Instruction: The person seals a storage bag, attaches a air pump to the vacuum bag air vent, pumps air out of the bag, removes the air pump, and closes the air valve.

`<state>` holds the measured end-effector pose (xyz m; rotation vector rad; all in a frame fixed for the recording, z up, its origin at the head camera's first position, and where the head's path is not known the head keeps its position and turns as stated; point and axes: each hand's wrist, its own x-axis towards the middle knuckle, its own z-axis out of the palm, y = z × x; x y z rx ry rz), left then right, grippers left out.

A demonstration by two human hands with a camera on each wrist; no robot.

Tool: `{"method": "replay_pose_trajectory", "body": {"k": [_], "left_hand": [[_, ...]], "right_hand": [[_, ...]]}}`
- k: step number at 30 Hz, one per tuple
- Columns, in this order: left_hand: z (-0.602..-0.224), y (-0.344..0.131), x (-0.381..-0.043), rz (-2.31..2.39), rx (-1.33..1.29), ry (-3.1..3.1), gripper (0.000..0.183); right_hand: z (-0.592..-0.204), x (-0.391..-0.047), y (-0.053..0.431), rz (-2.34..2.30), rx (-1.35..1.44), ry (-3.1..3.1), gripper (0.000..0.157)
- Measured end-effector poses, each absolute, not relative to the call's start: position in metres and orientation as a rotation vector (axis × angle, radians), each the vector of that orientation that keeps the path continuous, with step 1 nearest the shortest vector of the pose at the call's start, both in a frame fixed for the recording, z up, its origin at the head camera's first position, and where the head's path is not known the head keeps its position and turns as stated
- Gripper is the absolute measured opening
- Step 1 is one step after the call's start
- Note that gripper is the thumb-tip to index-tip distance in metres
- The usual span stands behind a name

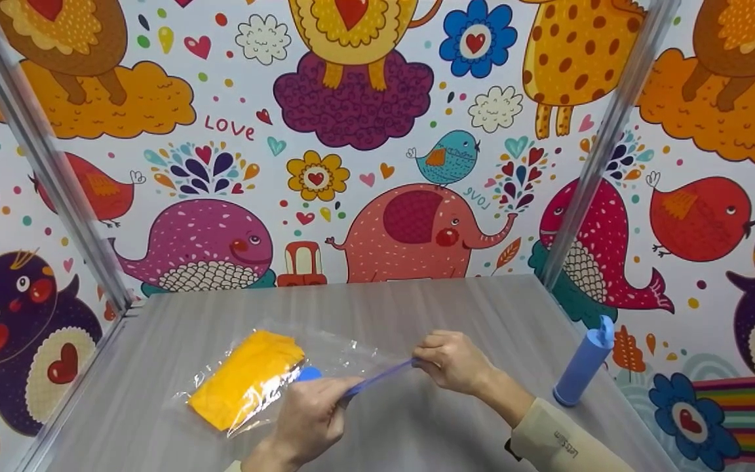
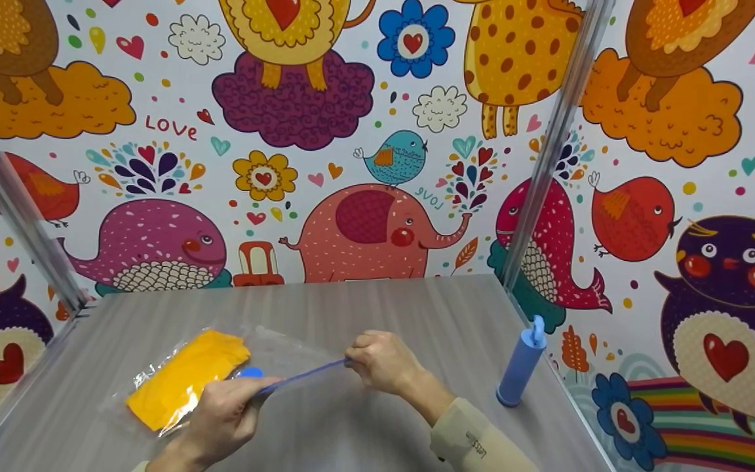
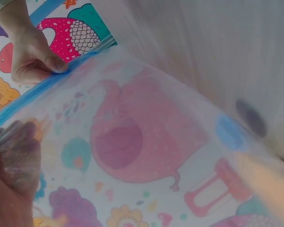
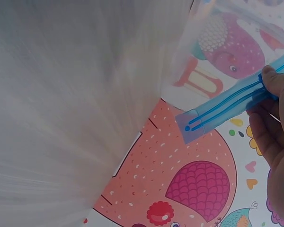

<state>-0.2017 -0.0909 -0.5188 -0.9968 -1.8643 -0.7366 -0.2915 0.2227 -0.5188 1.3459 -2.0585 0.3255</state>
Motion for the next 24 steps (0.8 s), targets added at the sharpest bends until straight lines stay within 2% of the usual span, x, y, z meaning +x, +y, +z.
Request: {"method": "replay_pose_trajectory", "body": {"k": [15,24], "left_hand": [[-0.5188,-0.0911,-0.2004,-0.736,-1.003,-1.844,0.033],[-0.5193,-0.0926,-0.1986,-0.773,-0.993,-1.899,0.027]], "right_hand": [[-0.5203,-0.2942,0.2264,0.308,1.344,-2.070,0.017],[-0.5221,-0.2984,0.2288,0.334,1.372,-2.064,0.008]]}}
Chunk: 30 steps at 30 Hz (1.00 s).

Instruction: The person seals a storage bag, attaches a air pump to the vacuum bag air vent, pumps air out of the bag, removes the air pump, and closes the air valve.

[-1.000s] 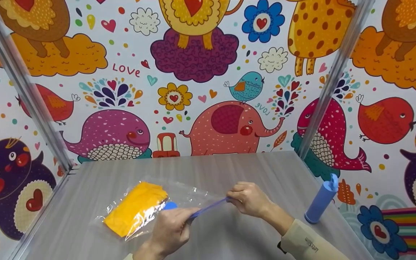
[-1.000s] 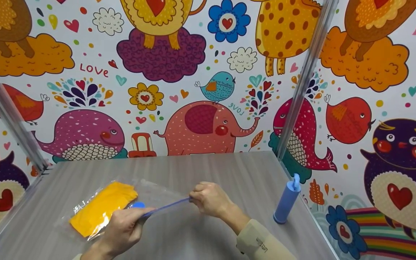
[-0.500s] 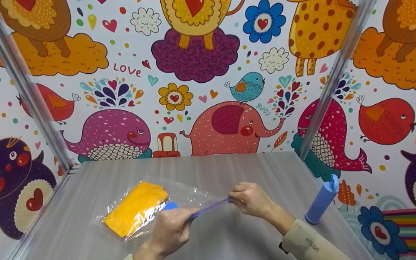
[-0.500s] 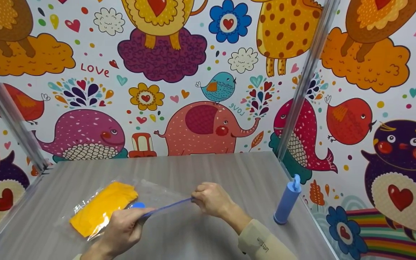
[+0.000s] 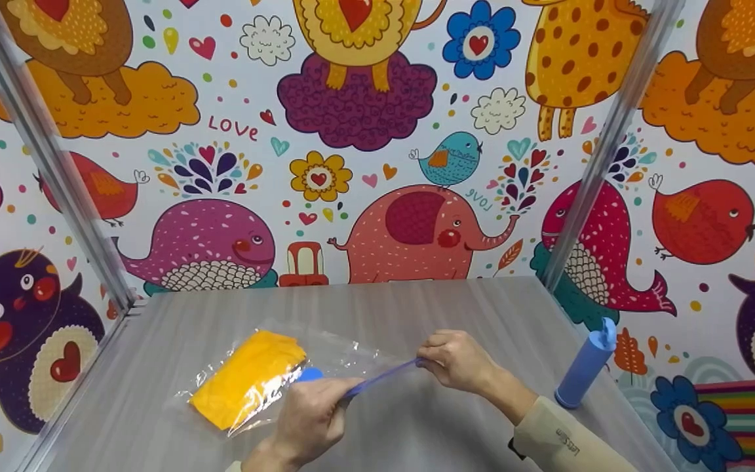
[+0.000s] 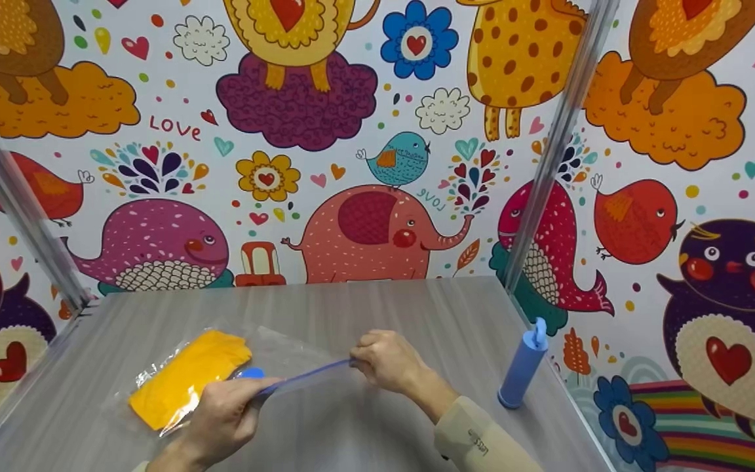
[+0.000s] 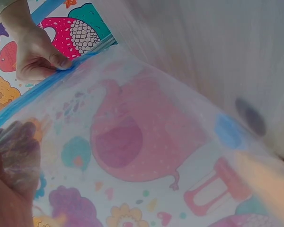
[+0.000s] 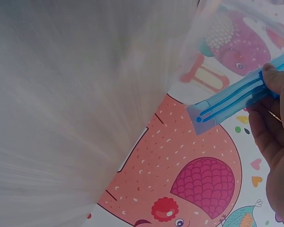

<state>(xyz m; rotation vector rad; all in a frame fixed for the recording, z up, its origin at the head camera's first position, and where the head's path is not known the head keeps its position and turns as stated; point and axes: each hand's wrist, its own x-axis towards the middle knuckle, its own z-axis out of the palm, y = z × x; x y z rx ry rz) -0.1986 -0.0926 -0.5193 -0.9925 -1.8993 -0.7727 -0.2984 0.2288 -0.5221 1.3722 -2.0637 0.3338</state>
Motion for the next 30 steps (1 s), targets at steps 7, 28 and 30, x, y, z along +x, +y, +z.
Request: {"method": "replay_pose_trajectory", "body": {"k": [7,28,30], "left_hand": [[-0.5188,-0.0926,-0.2002,-0.759,-1.005,-1.873,0.027],[-0.5160,-0.0947,-0.1987,-0.753,-1.011,-1.860,0.020],[-0.5162,-0.0950,-0.1994,-0.752,-1.009,-1.855,0.022]], "right_hand": [[-0.5228,-0.3003,0.2307,0.359,1.379,-2.060,0.012],[-0.5228,-0.2994,0.2316,0.360,1.314,-2.132,0.017],[-0.5221,-0.2993,0.2318,0.367,1.314,-2.140,0.017]]}}
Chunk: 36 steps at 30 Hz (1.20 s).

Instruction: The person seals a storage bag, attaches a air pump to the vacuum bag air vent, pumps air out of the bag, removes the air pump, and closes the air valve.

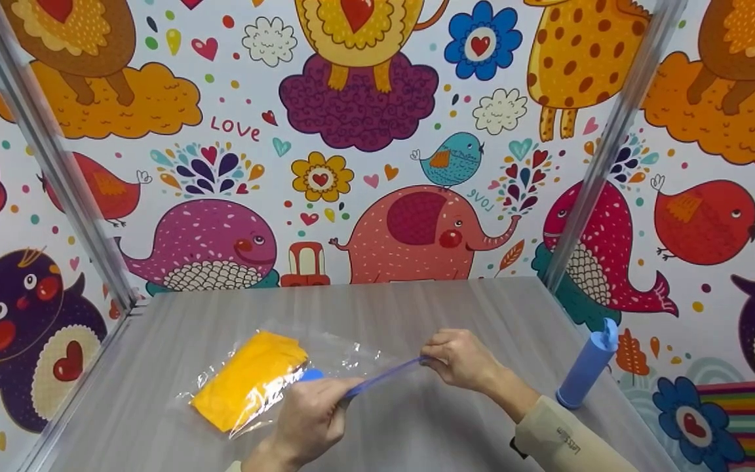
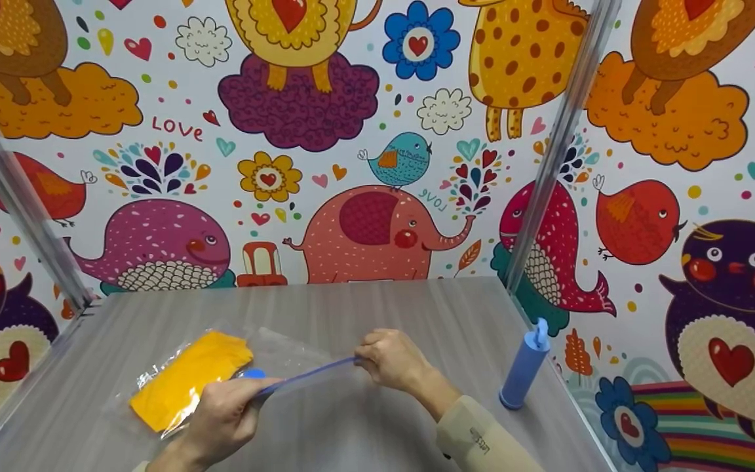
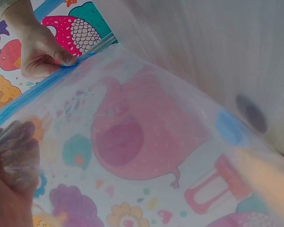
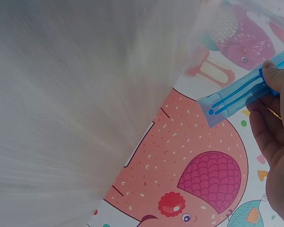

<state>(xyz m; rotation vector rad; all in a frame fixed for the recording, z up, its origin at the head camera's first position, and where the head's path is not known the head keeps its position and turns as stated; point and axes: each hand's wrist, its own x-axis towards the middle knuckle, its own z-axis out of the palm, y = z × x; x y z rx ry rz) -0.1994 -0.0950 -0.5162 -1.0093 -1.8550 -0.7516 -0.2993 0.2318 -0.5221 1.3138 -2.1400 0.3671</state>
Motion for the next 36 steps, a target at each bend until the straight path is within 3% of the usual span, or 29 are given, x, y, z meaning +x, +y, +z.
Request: {"method": "replay_pose_trajectory", "body": {"k": [36], "left_hand": [[-0.5160,-0.0937,-0.2009,-0.743,-1.004,-1.828,0.030]], "right_hand": [[-0.5222,-0.2998,0.2391,0.327,1.230,-2.286,0.016]]}}
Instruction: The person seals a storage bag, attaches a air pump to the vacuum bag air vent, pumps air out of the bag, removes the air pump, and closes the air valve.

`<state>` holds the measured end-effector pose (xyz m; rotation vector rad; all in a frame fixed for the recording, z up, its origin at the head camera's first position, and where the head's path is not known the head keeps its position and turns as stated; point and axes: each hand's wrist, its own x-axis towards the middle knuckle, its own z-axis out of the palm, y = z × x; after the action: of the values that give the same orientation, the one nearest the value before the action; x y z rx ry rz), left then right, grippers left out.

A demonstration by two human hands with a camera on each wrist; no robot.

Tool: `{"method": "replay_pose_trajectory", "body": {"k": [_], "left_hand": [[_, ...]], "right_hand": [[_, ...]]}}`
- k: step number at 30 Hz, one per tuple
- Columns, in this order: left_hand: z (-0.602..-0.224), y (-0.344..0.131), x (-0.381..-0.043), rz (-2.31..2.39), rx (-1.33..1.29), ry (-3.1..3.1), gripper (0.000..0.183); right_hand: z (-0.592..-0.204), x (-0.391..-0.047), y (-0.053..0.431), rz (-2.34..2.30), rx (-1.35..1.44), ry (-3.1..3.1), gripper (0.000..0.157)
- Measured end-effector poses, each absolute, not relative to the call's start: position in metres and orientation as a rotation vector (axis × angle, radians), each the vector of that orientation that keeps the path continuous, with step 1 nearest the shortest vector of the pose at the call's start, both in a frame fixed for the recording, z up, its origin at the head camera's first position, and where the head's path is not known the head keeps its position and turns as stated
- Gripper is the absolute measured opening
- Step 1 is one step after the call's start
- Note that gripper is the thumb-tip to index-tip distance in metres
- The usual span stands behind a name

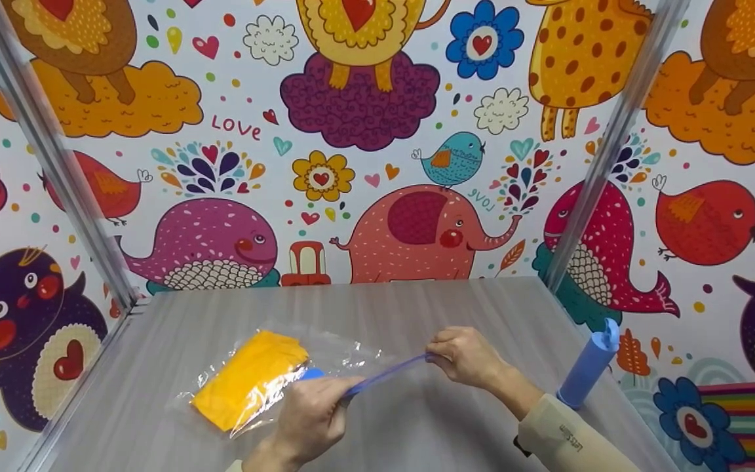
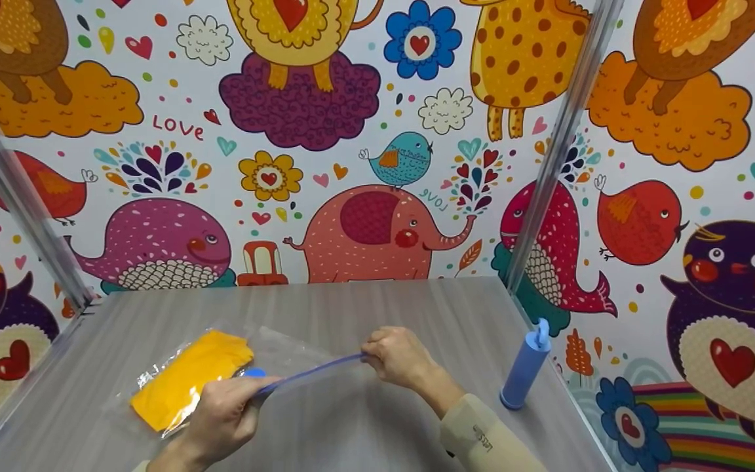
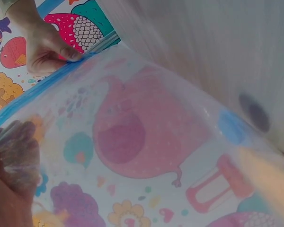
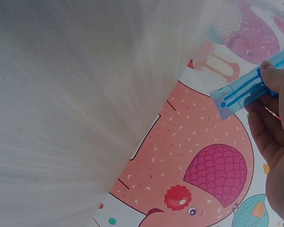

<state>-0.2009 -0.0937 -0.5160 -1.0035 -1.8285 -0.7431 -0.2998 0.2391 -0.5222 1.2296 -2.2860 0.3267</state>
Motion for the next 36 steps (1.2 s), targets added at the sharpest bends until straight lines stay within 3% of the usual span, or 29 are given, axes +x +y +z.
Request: {"method": "replay_pose_trajectory", "body": {"k": [36], "left_hand": [[-0.508,-0.101,-0.196,-0.735,-0.969,-1.856,0.031]], "right_hand": [[-0.526,-0.302,0.256,0.374,1.080,-2.526,0.014]]}}
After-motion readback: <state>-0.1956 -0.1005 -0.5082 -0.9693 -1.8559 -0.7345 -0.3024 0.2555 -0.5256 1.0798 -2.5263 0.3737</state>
